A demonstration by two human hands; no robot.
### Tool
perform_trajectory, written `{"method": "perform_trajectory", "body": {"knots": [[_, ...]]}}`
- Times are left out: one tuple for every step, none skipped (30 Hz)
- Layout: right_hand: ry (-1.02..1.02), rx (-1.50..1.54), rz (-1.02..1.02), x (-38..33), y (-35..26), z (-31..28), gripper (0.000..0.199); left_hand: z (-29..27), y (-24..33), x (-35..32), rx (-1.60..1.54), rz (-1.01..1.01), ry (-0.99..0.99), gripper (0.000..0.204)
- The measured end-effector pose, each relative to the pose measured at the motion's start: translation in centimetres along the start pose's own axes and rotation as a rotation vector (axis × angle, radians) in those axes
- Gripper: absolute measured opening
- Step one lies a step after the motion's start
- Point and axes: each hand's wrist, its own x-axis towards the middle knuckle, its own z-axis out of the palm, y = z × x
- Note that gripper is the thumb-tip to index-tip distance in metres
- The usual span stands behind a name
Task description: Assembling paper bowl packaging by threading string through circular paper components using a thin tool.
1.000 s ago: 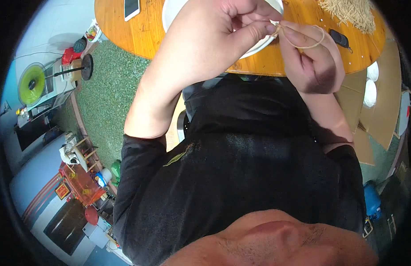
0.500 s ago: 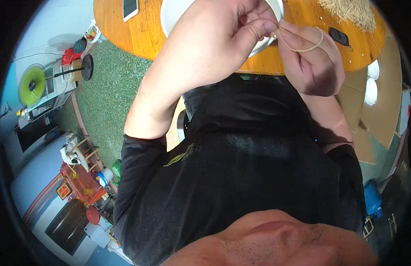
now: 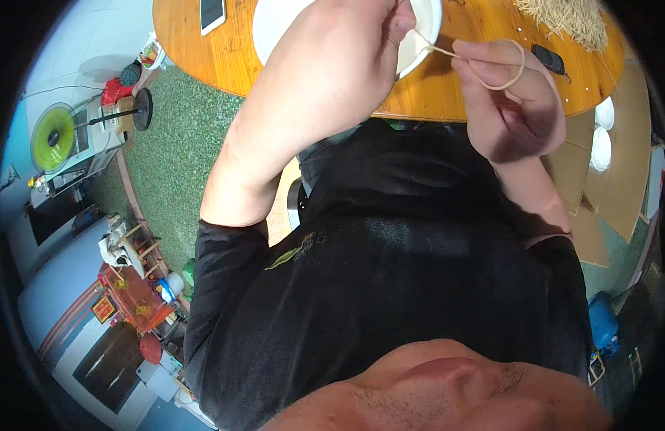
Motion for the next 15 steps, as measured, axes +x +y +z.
{"method": "perform_trajectory", "body": {"knots": [[0.022,0.133,0.029,-0.3,0.1,0.2,0.028,0.1,-0.2,-0.2,0.064,0.073,0.051,0.007],[0.044,0.258,0.059,-0.5,0.3,0.2,0.025,0.0,0.1,-0.1,0.062,0.075,0.049,0.007],[0.044,0.255,0.059,-0.6,0.1,0.1,0.025,-0.4,0.8,0.0,0.128,0.031,-0.001,0.007],[0.027,0.299,0.115,-0.8,-0.4,0.0,0.026,-0.5,1.1,0.0,0.193,-0.013,-0.052,0.008],[0.011,0.344,0.167,-0.8,-0.7,-0.1,0.026,-0.6,1.0,0.1,0.194,-0.011,-0.051,0.008],[0.012,0.343,0.165,-1.0,-0.7,0.0,0.026,-0.6,0.8,0.1,0.241,0.001,-0.076,0.011],[0.042,0.396,0.226,-1.1,-0.8,0.1,0.024,-0.7,0.4,0.1,0.288,0.014,-0.101,0.015],[0.070,0.451,0.280,-1.1,-1.0,0.3,0.022,-0.5,-0.4,-0.1,0.292,0.018,-0.094,0.015],[0.071,0.452,0.269,-1.1,-1.0,0.6,0.022,0.0,-1.7,-0.2,0.380,0.169,-0.007,0.010],[0.114,0.534,0.342,-1.1,-1.1,0.9,0.019,0.3,-2.6,-0.5,0.467,0.321,0.081,0.012],[0.156,0.612,0.411,-1.0,-1.0,1.0,0.016,0.0,-2.5,-0.6,0.472,0.332,0.092,0.012],[0.157,0.608,0.395,-1.1,-0.9,0.9,0.016,-0.4,-2.1,-1.0,0.380,0.356,0.031,0.017],[0.155,0.622,0.546,-1.3,-1.1,0.7,0.013,-0.6,-1.9,-1.2,0.289,0.380,-0.030,0.023],[0.149,0.634,0.692,-1.3,-1.1,0.6,0.010,0.1,-2.3,-1.2,0.257,0.452,0.033,0.026],[0.213,0.697,0.711,-1.2,-1.4,0.9,0.008,0.4,-1.6,-1.4,0.202,0.438,0.029,0.028]]}}
